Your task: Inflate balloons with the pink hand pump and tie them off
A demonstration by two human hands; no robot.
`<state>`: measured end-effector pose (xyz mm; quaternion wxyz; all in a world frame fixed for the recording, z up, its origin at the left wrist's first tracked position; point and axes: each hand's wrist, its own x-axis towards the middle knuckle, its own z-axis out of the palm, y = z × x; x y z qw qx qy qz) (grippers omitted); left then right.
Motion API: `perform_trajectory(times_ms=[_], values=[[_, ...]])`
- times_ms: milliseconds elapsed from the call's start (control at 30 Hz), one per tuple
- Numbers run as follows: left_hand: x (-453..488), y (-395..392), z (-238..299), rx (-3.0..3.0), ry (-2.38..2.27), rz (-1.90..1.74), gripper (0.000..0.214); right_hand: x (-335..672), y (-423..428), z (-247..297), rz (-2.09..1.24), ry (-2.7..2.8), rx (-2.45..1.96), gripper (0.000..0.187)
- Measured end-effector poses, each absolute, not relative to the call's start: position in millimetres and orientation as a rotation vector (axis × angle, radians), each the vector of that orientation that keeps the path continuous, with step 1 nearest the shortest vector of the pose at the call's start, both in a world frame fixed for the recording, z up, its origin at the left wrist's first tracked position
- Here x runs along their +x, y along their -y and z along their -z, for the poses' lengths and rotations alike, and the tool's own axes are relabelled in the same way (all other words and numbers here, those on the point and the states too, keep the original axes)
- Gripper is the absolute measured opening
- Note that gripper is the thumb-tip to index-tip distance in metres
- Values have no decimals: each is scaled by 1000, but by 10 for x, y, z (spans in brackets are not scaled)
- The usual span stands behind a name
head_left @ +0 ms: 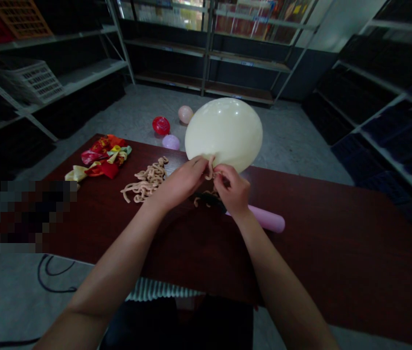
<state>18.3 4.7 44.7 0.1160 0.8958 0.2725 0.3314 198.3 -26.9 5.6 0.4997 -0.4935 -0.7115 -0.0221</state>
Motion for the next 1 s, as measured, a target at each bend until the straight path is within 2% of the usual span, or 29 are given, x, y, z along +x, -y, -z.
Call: perform_trajectory(times_ms=[333, 700, 867, 1000], values=[[112, -101, -438, 2771, -926, -964, 6, 2012, 274, -104, -206, 1796, -1101, 22], [149, -31, -513, 2953, -964, -847, 6, 2021, 277, -149, -265, 1787, -1192, 16], [142, -30, -472, 2807, -888, -1105, 16, 1970, 284, -194, -634, 1599, -1100, 17], [139, -16, -452, 2754, -815, -1241, 19, 1968, 270, -257, -975, 1449, -970, 27]])
